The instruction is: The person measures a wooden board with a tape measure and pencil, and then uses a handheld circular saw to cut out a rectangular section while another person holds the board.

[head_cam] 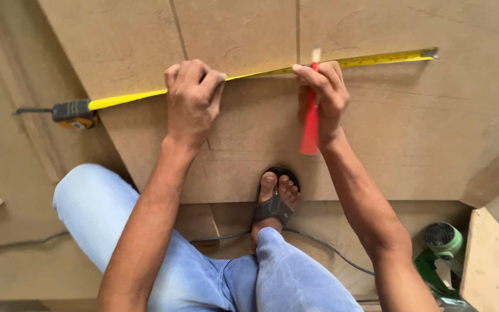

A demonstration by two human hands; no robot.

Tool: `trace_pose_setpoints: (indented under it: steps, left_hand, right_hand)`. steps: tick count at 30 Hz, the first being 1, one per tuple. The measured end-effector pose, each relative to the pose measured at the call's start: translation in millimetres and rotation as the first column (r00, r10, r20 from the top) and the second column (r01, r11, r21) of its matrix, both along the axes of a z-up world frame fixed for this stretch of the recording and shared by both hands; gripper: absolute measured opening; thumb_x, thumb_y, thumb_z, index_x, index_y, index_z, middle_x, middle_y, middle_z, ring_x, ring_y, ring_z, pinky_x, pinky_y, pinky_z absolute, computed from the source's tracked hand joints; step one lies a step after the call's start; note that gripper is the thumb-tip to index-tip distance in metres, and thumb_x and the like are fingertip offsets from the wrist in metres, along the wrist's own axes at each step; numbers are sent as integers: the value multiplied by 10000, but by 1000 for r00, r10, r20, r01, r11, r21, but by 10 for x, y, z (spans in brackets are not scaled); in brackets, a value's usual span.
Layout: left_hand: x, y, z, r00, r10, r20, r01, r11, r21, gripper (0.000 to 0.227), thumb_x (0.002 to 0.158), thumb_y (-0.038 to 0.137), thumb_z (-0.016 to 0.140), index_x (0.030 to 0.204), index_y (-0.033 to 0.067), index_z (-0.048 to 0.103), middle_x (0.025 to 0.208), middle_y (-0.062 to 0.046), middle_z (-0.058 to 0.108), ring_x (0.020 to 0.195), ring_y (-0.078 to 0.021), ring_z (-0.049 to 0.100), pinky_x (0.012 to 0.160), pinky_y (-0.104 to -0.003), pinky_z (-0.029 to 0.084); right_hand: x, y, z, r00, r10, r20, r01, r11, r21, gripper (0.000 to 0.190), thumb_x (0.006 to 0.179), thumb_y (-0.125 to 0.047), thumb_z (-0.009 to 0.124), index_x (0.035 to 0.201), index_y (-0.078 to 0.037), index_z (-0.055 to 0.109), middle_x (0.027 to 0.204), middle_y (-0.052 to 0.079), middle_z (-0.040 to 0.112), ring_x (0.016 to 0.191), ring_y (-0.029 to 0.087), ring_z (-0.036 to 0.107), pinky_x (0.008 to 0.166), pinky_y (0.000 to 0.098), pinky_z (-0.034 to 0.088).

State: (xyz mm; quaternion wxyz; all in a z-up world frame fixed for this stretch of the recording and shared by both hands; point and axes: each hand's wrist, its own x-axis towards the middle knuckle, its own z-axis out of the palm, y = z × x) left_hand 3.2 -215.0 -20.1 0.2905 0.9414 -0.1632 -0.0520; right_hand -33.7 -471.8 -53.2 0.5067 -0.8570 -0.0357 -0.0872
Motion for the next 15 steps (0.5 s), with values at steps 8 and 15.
trace_pose_setpoints:
  steps: [8,15]
  left_hand:
    - [-12,-35,38,1000,-11,-23,11,1000,24,93,962,81,815,996,87,728,949,-49,617,976,-241,607,960,-419,403]
    - [-39,-47,40,1000,-18,-14,19,998,67,89,985,81,811,1026,91,732,987,-53,626,1021,-251,607,1004,-417,406]
  right_hand:
    - [186,-293,93,990,131,-44,-136,872,-471,281,931,-150,807,1186,-177,694,1343,43,560,1301,291,439,1120,495,275]
    - [214,-447,-24,993,112,-23,-111,901,-420,211,899,-139,801,1080,-172,697,1214,35,558,1208,286,463,1059,485,288]
